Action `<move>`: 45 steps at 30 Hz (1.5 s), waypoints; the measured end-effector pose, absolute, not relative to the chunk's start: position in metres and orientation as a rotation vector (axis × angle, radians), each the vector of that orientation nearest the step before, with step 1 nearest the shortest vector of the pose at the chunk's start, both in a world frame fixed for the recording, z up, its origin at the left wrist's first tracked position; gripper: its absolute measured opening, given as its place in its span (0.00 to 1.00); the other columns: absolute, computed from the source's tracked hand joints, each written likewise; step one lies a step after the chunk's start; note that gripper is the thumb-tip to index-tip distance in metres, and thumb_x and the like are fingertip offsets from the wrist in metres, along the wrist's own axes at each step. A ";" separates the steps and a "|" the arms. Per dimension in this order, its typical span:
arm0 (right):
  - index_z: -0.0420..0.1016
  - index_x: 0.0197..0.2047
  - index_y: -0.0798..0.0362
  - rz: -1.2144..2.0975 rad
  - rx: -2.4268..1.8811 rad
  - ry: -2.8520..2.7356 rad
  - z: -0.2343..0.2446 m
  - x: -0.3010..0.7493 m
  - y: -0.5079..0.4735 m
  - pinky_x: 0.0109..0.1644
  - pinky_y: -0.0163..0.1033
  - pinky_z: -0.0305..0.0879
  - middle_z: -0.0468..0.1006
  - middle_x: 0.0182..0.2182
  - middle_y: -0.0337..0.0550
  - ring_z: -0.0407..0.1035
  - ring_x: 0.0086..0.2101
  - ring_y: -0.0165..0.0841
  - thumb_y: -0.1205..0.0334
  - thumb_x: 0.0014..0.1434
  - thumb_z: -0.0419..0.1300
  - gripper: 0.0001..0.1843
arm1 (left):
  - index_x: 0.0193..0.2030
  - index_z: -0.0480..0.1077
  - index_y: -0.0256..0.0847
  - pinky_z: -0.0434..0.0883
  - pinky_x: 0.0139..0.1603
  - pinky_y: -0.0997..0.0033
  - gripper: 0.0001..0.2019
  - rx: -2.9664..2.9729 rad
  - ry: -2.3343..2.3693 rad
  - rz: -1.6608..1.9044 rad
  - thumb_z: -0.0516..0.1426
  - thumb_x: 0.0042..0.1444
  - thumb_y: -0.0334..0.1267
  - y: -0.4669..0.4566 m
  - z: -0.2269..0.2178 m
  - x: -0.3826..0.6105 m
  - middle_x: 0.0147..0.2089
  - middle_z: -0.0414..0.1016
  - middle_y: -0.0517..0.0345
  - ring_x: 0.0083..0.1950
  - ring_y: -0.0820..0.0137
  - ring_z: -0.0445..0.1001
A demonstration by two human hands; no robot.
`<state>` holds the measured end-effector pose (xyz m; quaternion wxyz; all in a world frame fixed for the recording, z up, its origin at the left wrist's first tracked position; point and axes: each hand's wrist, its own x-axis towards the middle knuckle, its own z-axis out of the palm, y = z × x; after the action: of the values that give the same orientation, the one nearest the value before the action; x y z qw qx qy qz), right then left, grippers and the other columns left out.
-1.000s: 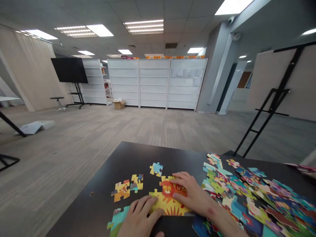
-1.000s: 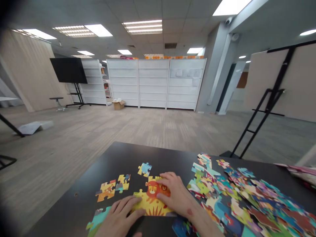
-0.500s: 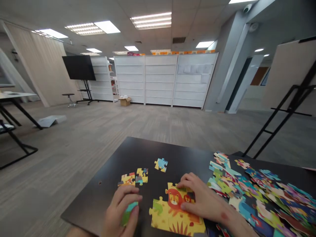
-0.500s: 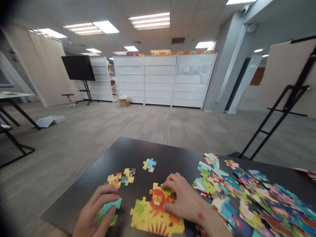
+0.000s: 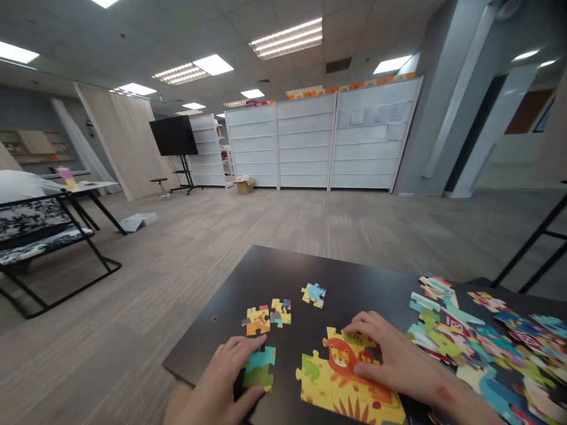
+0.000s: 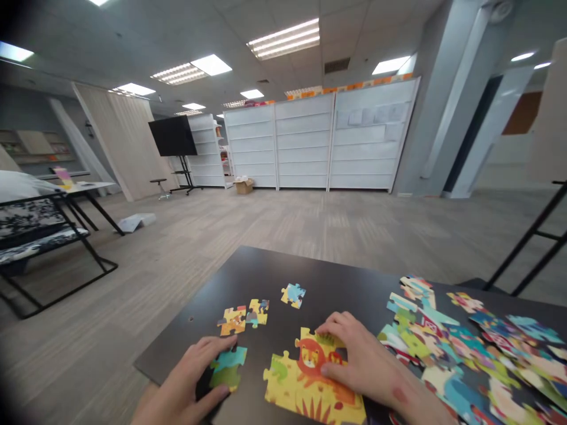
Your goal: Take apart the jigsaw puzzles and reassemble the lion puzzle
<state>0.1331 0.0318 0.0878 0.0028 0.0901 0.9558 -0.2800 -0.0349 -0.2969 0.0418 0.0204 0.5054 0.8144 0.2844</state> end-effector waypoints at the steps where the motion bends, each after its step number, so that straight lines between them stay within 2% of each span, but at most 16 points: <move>1: 0.76 0.52 0.49 -0.878 0.290 2.994 0.087 0.133 0.032 0.62 0.50 0.62 0.73 0.53 0.48 0.67 0.54 0.47 0.56 0.51 0.66 0.24 | 0.70 0.56 0.59 0.68 0.66 0.52 0.33 1.572 2.501 0.892 0.62 0.60 0.39 -0.298 0.043 -0.037 0.66 0.67 0.56 0.66 0.54 0.66; 3: 0.76 0.53 0.48 -0.878 0.307 2.989 0.086 0.133 0.034 0.63 0.50 0.61 0.72 0.54 0.48 0.66 0.55 0.47 0.57 0.51 0.66 0.25 | 0.71 0.54 0.59 0.65 0.68 0.52 0.34 1.563 2.469 0.919 0.62 0.60 0.41 -0.302 0.047 -0.041 0.70 0.62 0.56 0.69 0.54 0.62; 5: 0.76 0.53 0.48 -0.887 0.321 2.982 0.084 0.133 0.035 0.64 0.50 0.60 0.72 0.55 0.48 0.66 0.55 0.47 0.57 0.50 0.66 0.25 | 0.71 0.55 0.57 0.61 0.71 0.52 0.32 1.531 2.454 0.957 0.60 0.62 0.41 -0.305 0.053 -0.048 0.71 0.59 0.55 0.71 0.55 0.59; 8: 0.75 0.54 0.48 -0.902 0.306 2.978 0.082 0.132 0.037 0.64 0.50 0.60 0.71 0.55 0.49 0.66 0.55 0.47 0.56 0.51 0.66 0.25 | 0.67 0.61 0.54 0.58 0.72 0.53 0.24 1.477 2.441 0.981 0.54 0.65 0.36 -0.304 0.064 -0.066 0.68 0.64 0.55 0.69 0.58 0.61; 12: 0.75 0.54 0.48 -0.905 0.264 2.993 0.080 0.131 0.039 0.62 0.49 0.61 0.71 0.53 0.49 0.67 0.54 0.46 0.55 0.52 0.66 0.25 | 0.66 0.63 0.50 0.60 0.71 0.56 0.30 1.449 2.420 0.910 0.59 0.56 0.30 -0.291 0.072 -0.095 0.66 0.67 0.54 0.67 0.59 0.63; 15: 0.75 0.53 0.49 -0.906 0.290 2.994 0.080 0.132 0.038 0.62 0.49 0.61 0.72 0.53 0.48 0.66 0.54 0.46 0.56 0.50 0.67 0.25 | 0.67 0.63 0.49 0.63 0.68 0.57 0.35 1.443 2.427 0.871 0.64 0.51 0.33 -0.280 0.073 -0.108 0.64 0.69 0.53 0.64 0.57 0.66; 18: 0.75 0.52 0.49 -0.926 0.311 2.994 0.082 0.133 0.037 0.63 0.49 0.60 0.71 0.53 0.49 0.66 0.54 0.46 0.58 0.49 0.67 0.26 | 0.63 0.68 0.48 0.66 0.63 0.59 0.29 1.451 2.430 0.872 0.64 0.53 0.36 -0.274 0.072 -0.115 0.59 0.72 0.53 0.59 0.57 0.70; 21: 0.75 0.52 0.50 -0.944 0.299 3.004 0.084 0.134 0.036 0.62 0.49 0.61 0.72 0.53 0.49 0.66 0.54 0.46 0.58 0.49 0.67 0.25 | 0.58 0.70 0.47 0.67 0.60 0.62 0.24 1.502 2.425 0.869 0.62 0.53 0.34 -0.271 0.071 -0.116 0.56 0.73 0.54 0.56 0.60 0.71; 25: 0.76 0.51 0.50 -0.966 0.271 3.023 0.083 0.135 0.037 0.60 0.48 0.63 0.73 0.51 0.48 0.67 0.52 0.45 0.57 0.48 0.68 0.26 | 0.55 0.70 0.46 0.67 0.58 0.63 0.22 1.545 2.402 0.860 0.61 0.52 0.32 -0.271 0.066 -0.122 0.55 0.73 0.54 0.54 0.61 0.71; 29: 0.76 0.50 0.49 -0.993 0.274 3.028 0.084 0.136 0.037 0.58 0.47 0.63 0.74 0.49 0.46 0.68 0.50 0.44 0.58 0.47 0.68 0.25 | 0.56 0.70 0.45 0.68 0.58 0.61 0.21 1.544 2.448 0.878 0.60 0.54 0.33 -0.278 0.060 -0.142 0.55 0.73 0.53 0.54 0.60 0.71; 35: 0.77 0.50 0.50 -0.976 0.288 3.030 0.085 0.136 0.035 0.59 0.49 0.63 0.74 0.50 0.47 0.68 0.51 0.46 0.60 0.46 0.68 0.25 | 0.55 0.71 0.44 0.63 0.66 0.54 0.20 1.652 2.417 0.829 0.61 0.55 0.35 -0.264 0.072 -0.144 0.62 0.68 0.49 0.63 0.56 0.65; 38: 0.76 0.51 0.50 -0.959 0.283 3.039 0.081 0.135 0.037 0.59 0.48 0.63 0.73 0.51 0.48 0.68 0.52 0.46 0.59 0.47 0.67 0.25 | 0.58 0.70 0.46 0.62 0.67 0.57 0.25 1.729 2.341 0.808 0.64 0.51 0.33 -0.240 0.078 -0.127 0.63 0.68 0.52 0.65 0.57 0.64; 41: 0.75 0.52 0.48 -0.952 0.252 3.050 0.077 0.135 0.039 0.60 0.48 0.63 0.73 0.52 0.48 0.68 0.52 0.45 0.56 0.50 0.67 0.25 | 0.60 0.69 0.47 0.65 0.64 0.59 0.30 1.762 2.313 0.782 0.66 0.48 0.34 -0.218 0.078 -0.118 0.59 0.72 0.54 0.61 0.57 0.68; 45: 0.75 0.52 0.48 -0.932 0.253 3.034 0.073 0.135 0.042 0.62 0.49 0.62 0.73 0.53 0.49 0.68 0.53 0.46 0.56 0.50 0.67 0.25 | 0.57 0.72 0.44 0.69 0.58 0.60 0.24 1.777 2.323 0.762 0.64 0.51 0.36 -0.206 0.079 -0.119 0.53 0.76 0.53 0.54 0.57 0.72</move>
<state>0.1347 0.0425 0.0733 -0.0214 0.0794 0.9527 -0.2927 -0.1194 -0.2064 0.0789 0.0596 0.5868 0.7673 0.2517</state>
